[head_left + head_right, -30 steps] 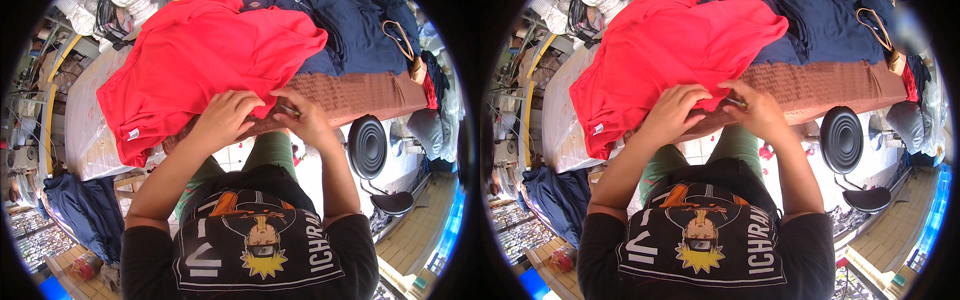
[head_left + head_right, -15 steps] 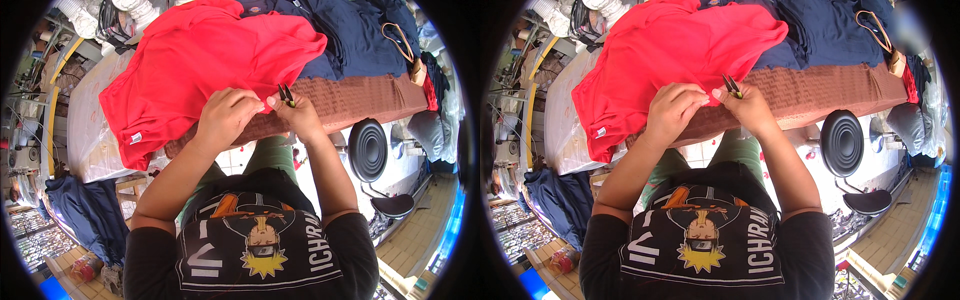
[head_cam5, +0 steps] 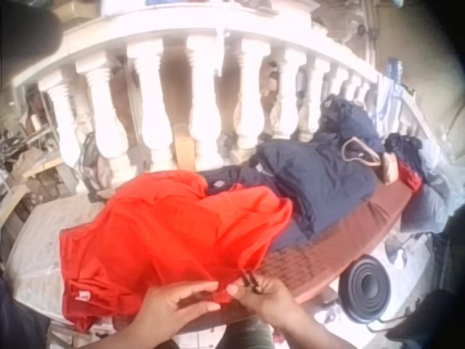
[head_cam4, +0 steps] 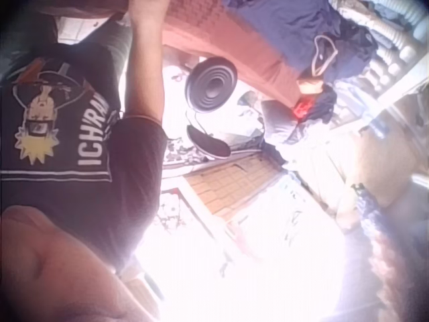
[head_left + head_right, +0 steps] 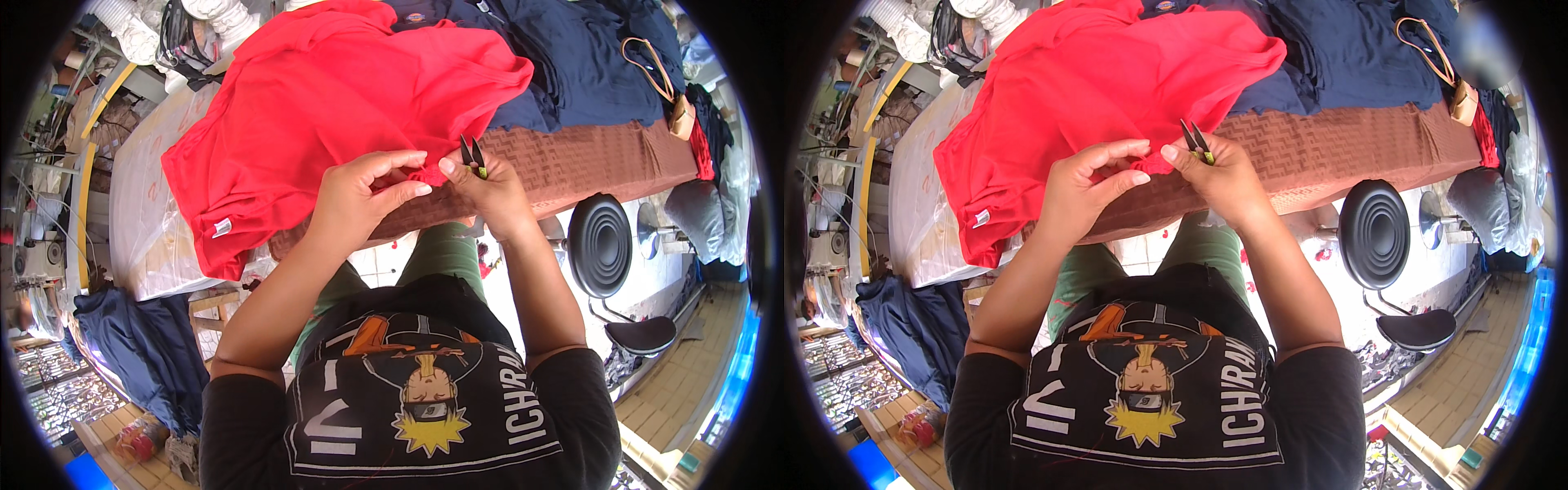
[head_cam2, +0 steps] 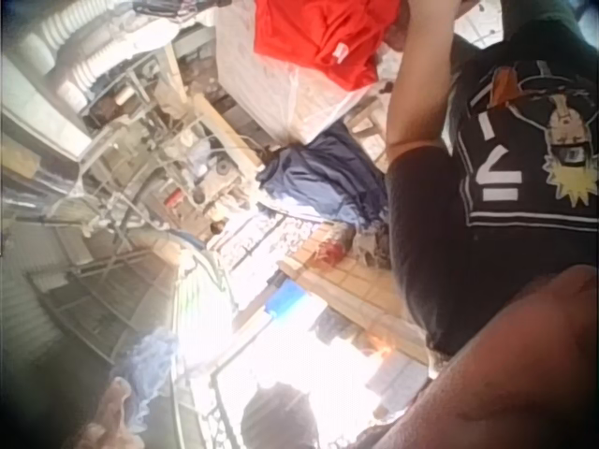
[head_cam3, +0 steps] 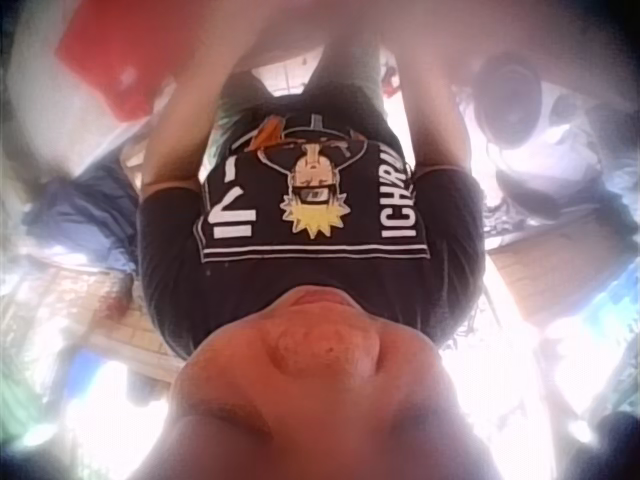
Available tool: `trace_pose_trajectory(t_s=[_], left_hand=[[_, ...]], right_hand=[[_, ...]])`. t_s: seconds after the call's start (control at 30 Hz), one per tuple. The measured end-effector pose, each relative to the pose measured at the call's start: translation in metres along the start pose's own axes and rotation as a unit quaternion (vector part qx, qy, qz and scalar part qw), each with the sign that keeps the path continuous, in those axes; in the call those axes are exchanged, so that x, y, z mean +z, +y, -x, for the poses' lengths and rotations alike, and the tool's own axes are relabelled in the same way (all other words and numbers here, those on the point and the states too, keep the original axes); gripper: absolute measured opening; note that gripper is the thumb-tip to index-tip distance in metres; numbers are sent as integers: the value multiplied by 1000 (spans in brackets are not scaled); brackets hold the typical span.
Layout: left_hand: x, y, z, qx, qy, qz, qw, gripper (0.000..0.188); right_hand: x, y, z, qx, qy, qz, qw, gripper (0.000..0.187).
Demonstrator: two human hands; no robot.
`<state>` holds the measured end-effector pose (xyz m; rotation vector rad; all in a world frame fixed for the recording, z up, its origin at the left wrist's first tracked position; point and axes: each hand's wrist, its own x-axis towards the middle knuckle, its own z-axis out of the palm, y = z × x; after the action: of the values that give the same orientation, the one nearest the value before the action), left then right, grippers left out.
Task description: The person uses shears to trim and remove loose threads from the hem and label areas of several red t-shirts, then folds and stacks them.
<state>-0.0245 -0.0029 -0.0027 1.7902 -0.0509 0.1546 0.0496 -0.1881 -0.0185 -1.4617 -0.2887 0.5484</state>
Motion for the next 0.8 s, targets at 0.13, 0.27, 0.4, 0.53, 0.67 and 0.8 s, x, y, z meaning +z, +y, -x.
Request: trace_pose_trajectory(t_s=[0.13,0.27,0.4,0.53,0.67,0.8], left_hand=[[7,-5,-1,96,51,-110,988,24],[9,-1,-2,208,86,-295,929,20],[11,2,-3,131,57,-195,970,13],[-1,6,-9,2,-24,-64,998,12],[-7,11,-10,-66,-62,-67,994,14],[-8,10,-12,-82,-62,-73,992,14]], right_hand=[[2,0,0,-19,-6,28,999,19],[1,-5,1,-5,-5,36,999,19],[3,-8,2,-53,-3,94,994,21],[0,-12,3,-76,-12,189,979,21],[-3,-24,3,-104,-52,268,956,21],[-8,-52,13,-123,-59,367,920,23]])
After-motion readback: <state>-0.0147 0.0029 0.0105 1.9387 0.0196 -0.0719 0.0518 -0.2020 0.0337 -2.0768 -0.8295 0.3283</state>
